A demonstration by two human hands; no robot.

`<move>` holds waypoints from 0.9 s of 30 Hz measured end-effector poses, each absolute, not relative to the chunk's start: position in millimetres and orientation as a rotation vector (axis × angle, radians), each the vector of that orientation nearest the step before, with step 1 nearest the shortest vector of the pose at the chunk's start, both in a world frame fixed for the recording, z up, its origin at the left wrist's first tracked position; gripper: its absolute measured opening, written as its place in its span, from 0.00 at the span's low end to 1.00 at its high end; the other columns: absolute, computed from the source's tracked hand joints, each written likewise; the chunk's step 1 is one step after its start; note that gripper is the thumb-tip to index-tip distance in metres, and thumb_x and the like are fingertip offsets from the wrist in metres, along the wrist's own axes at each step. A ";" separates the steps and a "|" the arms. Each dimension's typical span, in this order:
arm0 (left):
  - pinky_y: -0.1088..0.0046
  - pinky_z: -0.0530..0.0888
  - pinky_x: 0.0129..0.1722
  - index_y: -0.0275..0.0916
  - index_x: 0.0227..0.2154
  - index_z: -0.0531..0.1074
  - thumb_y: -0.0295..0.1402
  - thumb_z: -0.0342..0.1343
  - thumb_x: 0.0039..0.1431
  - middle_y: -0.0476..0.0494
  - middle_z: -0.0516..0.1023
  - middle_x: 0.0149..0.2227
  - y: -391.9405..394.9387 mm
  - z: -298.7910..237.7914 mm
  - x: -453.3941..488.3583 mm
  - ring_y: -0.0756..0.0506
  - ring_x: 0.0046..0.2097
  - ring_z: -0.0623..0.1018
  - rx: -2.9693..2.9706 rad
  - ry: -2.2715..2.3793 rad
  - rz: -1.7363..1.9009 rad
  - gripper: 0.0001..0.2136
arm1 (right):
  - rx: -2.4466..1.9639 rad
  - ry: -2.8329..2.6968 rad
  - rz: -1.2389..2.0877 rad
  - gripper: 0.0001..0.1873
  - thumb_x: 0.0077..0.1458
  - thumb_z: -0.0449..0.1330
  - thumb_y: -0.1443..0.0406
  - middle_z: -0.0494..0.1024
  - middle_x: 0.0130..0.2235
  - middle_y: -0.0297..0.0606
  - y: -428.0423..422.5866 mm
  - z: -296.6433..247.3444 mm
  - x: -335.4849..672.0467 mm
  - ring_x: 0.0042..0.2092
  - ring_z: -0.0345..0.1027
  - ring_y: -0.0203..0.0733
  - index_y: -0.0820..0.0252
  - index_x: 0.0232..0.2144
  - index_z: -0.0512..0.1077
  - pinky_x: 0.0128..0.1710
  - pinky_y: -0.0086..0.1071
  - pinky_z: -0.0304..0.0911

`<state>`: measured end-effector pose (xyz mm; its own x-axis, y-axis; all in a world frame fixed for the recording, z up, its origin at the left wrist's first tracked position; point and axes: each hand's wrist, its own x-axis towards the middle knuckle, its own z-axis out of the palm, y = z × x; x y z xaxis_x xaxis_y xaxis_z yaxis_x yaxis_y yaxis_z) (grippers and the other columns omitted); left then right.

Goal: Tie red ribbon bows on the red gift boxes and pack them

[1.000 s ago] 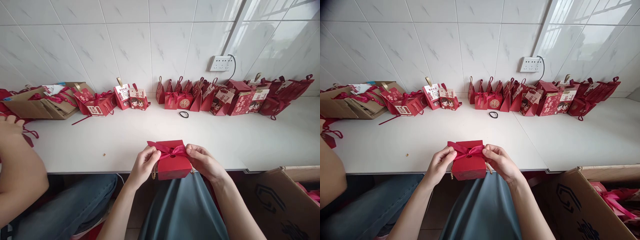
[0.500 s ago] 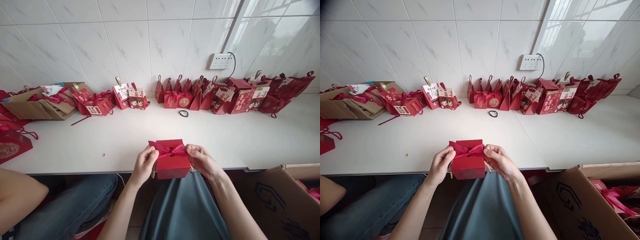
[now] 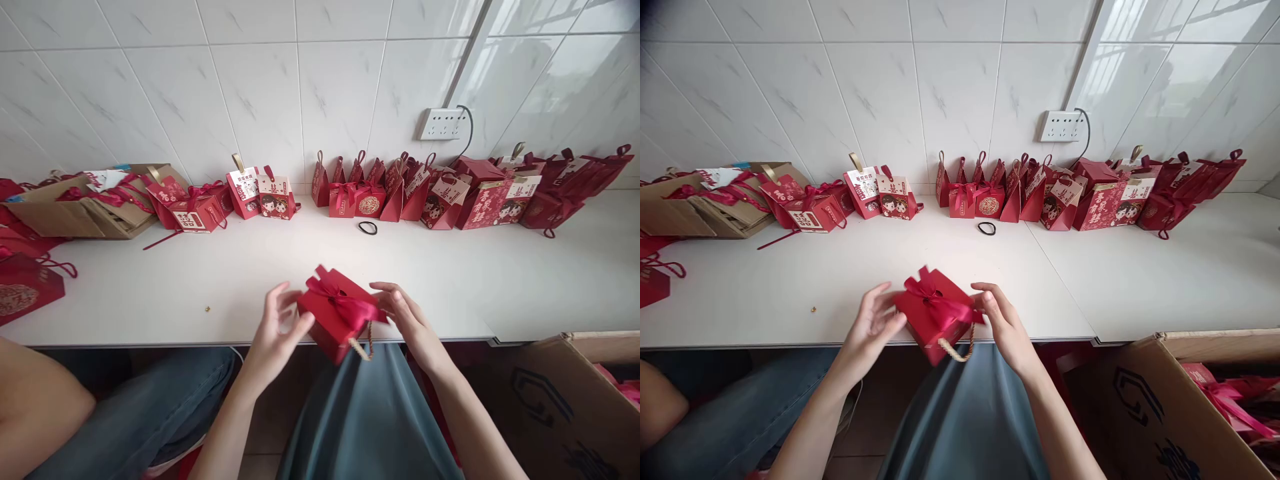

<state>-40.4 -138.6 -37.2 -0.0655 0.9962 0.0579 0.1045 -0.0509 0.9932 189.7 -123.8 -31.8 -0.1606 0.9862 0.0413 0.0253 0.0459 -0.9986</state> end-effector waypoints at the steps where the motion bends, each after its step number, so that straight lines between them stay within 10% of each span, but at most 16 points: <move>1: 0.61 0.64 0.57 0.45 0.52 0.58 0.41 0.58 0.53 0.39 0.66 0.54 -133.7 -39.8 -45.7 0.42 0.58 0.66 1.259 1.391 1.364 0.24 | -1.100 -1.387 1.291 0.25 0.60 0.44 0.46 0.77 0.28 0.35 -129.2 -29.4 192.8 0.34 0.72 0.41 0.57 0.44 0.68 0.50 0.41 0.61; 5: 0.61 0.61 0.58 0.44 0.46 0.63 0.41 0.53 0.56 0.41 0.66 0.55 -125.3 -40.4 -57.1 0.42 0.60 0.64 1.087 1.552 1.706 0.16 | -1.126 -1.438 1.223 0.26 0.61 0.45 0.47 0.67 0.13 0.31 -137.5 -16.9 199.8 0.25 0.68 0.40 0.59 0.28 0.70 0.44 0.41 0.65; 9: 0.66 0.68 0.51 0.41 0.44 0.68 0.46 0.53 0.56 0.41 0.72 0.50 -134.8 -30.7 -43.7 0.41 0.55 0.70 1.209 1.405 1.470 0.18 | -1.116 -1.601 1.002 0.22 0.54 0.57 0.47 0.75 0.40 0.41 -133.9 -15.1 189.0 0.47 0.70 0.47 0.57 0.42 0.68 0.49 0.41 0.65; 13: 0.71 0.71 0.41 0.40 0.44 0.67 0.45 0.49 0.60 0.43 0.75 0.46 -138.5 -28.4 -24.5 0.43 0.48 0.74 1.252 1.169 1.268 0.16 | -0.973 -1.916 1.083 0.44 0.45 0.65 0.50 0.58 0.61 0.45 -135.4 -25.7 177.3 0.61 0.55 0.51 0.51 0.60 0.51 0.58 0.45 0.57; 18: 0.73 0.70 0.41 0.40 0.46 0.66 0.43 0.48 0.61 0.44 0.74 0.48 -127.9 -31.0 -24.5 0.44 0.47 0.74 1.298 1.084 1.181 0.16 | -0.965 -1.987 1.123 0.56 0.45 0.67 0.56 0.43 0.67 0.48 -126.9 -37.1 182.8 0.66 0.41 0.54 0.49 0.65 0.35 0.61 0.51 0.51; 27: 0.71 0.71 0.38 0.40 0.42 0.66 0.50 0.47 0.59 0.43 0.73 0.42 -136.9 -19.6 -35.3 0.45 0.40 0.74 1.401 1.395 1.069 0.19 | -0.981 -1.880 0.924 0.57 0.42 0.68 0.61 0.51 0.64 0.50 -120.3 -53.5 183.4 0.61 0.55 0.56 0.50 0.65 0.36 0.57 0.51 0.57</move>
<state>-35.3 -136.9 -19.6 0.0059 1.0000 -0.0017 0.2585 0.0001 0.9660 183.4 -120.3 -53.5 -0.3749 0.8720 0.3147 0.2834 0.4310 -0.8567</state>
